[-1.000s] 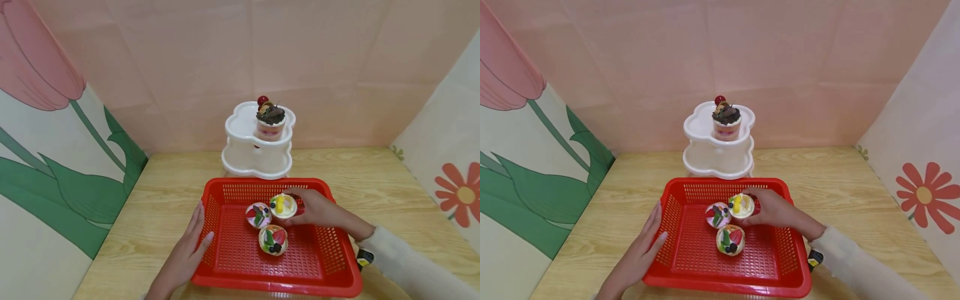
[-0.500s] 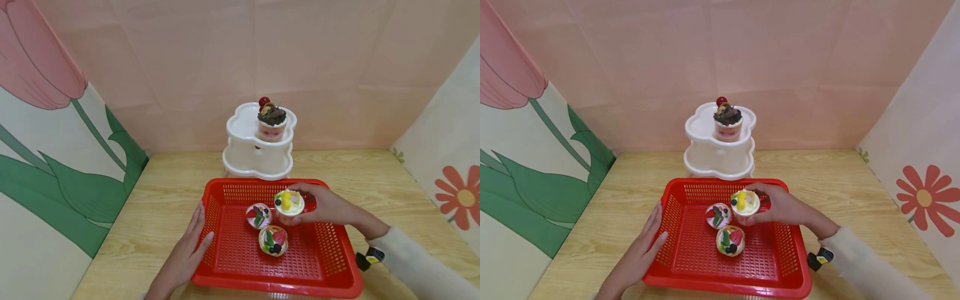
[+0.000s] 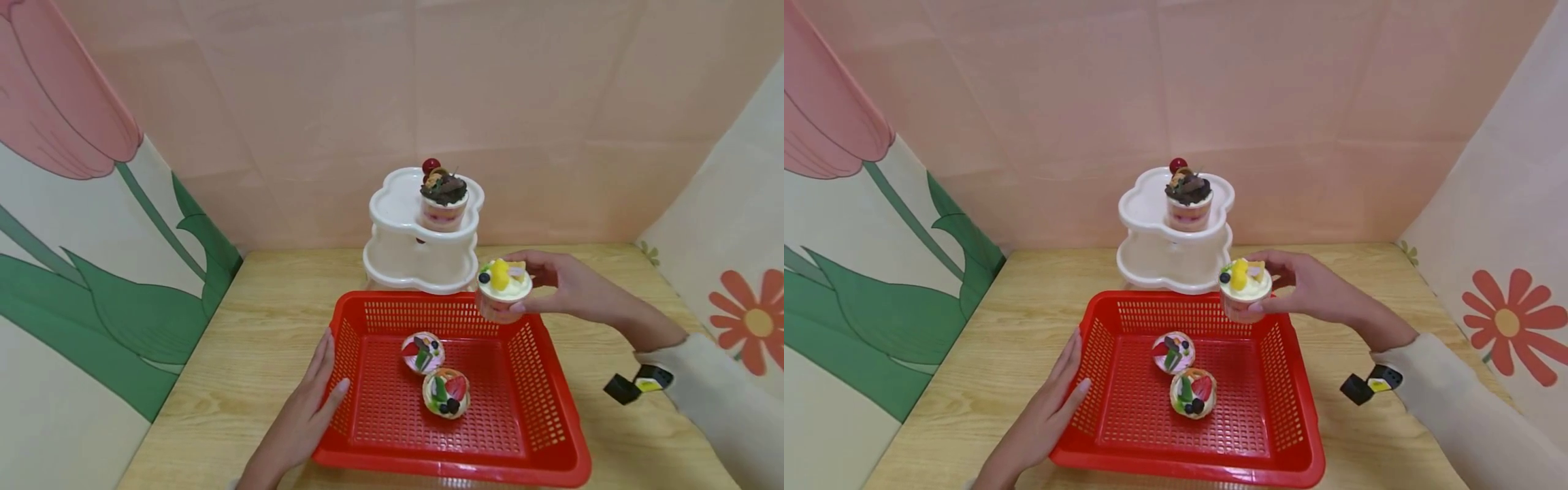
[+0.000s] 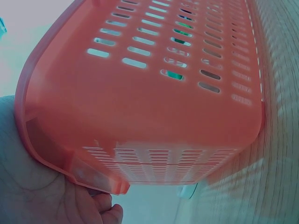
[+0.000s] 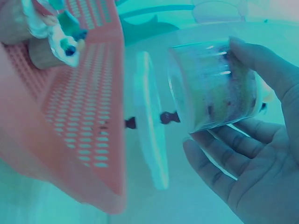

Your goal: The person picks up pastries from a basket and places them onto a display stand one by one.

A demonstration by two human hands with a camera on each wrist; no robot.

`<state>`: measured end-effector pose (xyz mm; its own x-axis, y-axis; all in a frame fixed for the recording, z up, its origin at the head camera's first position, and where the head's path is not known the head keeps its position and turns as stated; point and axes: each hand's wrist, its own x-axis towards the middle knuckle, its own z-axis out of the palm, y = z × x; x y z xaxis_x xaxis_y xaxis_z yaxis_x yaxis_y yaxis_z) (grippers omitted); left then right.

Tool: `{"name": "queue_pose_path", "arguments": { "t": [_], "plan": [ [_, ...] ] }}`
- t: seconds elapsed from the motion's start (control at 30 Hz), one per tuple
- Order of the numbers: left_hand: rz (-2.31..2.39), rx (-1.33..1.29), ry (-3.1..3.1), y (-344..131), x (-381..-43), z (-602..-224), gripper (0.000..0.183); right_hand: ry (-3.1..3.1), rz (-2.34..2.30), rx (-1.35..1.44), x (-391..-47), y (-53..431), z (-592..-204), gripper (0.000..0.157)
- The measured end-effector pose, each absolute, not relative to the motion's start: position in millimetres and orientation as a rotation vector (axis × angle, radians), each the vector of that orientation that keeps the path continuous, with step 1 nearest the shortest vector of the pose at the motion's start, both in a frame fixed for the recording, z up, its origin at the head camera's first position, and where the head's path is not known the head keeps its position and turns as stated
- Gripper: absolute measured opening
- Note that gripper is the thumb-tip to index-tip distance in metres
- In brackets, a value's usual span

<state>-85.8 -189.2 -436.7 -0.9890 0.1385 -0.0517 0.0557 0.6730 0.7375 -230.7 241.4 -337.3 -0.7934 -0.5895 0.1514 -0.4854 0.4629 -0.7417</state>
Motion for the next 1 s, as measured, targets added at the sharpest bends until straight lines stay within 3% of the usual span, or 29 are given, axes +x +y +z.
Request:
{"name": "queue_pose_path", "arguments": {
  "t": [0.67,1.0],
  "plan": [
    [1.221,0.148,2.786,-190,-87,-436,0.077,2.712,-1.571,-0.693,-285,240,-279,0.046],
    [1.223,0.157,2.782,-190,-87,-436,0.077,2.748,-1.619,-0.605,-321,229,-264,0.048]
  ]
}}
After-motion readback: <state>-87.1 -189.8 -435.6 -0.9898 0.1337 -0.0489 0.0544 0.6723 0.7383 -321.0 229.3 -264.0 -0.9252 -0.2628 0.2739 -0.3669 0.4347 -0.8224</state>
